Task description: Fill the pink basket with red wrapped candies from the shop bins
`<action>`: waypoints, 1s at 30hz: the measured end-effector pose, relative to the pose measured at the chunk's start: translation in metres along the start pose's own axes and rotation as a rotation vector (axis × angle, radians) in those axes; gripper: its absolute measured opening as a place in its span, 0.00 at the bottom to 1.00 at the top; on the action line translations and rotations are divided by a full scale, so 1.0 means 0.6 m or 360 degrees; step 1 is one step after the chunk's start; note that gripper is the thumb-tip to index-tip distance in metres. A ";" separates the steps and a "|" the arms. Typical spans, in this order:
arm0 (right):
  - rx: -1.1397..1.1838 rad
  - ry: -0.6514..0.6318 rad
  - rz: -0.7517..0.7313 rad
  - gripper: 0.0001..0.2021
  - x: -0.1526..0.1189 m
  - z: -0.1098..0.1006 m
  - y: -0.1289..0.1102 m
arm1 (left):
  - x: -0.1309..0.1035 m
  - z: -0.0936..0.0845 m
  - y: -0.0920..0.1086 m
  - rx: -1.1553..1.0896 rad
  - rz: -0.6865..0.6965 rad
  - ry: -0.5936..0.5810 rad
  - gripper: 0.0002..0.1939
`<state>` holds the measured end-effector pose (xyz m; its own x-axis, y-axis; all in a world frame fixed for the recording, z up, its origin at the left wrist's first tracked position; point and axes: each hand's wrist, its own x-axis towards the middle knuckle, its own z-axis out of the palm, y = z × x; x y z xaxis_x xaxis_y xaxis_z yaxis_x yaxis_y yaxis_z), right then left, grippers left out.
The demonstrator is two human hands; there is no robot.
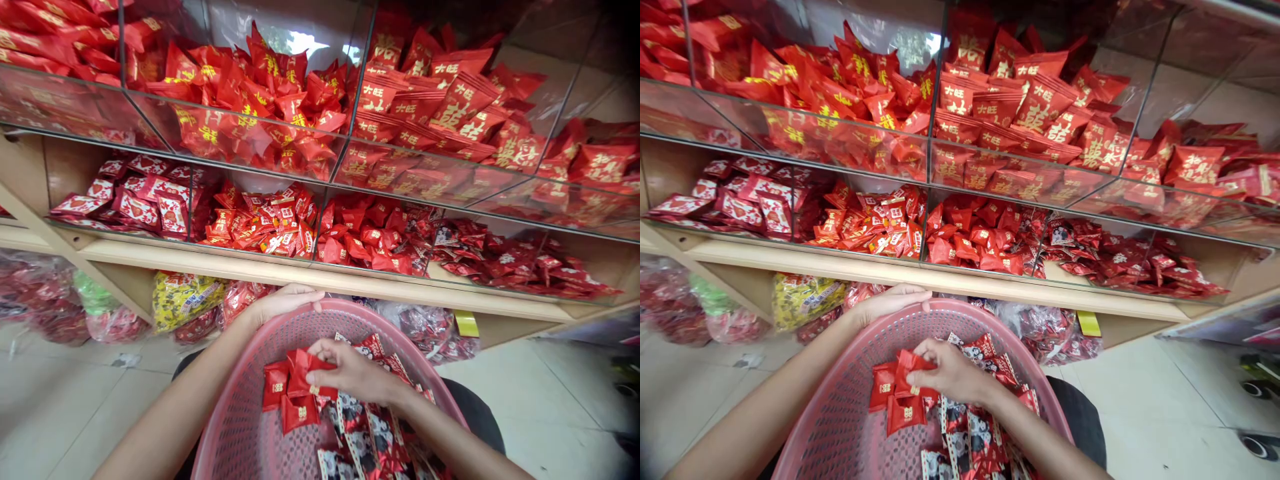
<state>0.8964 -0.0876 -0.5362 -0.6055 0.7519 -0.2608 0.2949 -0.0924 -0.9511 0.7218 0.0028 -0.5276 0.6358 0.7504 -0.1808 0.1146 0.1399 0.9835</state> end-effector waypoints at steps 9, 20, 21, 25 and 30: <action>0.0118 -0.0061 0.0483 0.17 0.012 0.105 0.014 | 0.000 -0.001 0.000 -0.0049 -0.0064 -0.0017 0.18; 0.0781 0.0291 0.0676 0.21 -0.006 0.191 0.086 | 0.002 -0.001 -0.003 -0.0104 -0.0109 -0.0022 0.17; 0.0771 0.0285 0.0650 0.21 -0.006 0.192 0.089 | 0.002 -0.001 -0.004 -0.0101 -0.0107 -0.0021 0.17; 0.0736 0.0343 0.0594 0.17 -0.001 0.191 0.096 | 0.004 -0.004 -0.009 -0.0074 -0.0065 -0.0028 0.17; 0.0589 0.0467 0.0446 0.10 0.003 0.180 0.098 | 0.009 -0.005 -0.009 0.0077 0.0105 -0.0048 0.12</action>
<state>0.8327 -0.1622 -0.6108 -0.2936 0.8111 -0.5058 0.1037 -0.4990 -0.8604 0.7225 0.0081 -0.5340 0.6660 0.7369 -0.1159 0.1077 0.0587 0.9924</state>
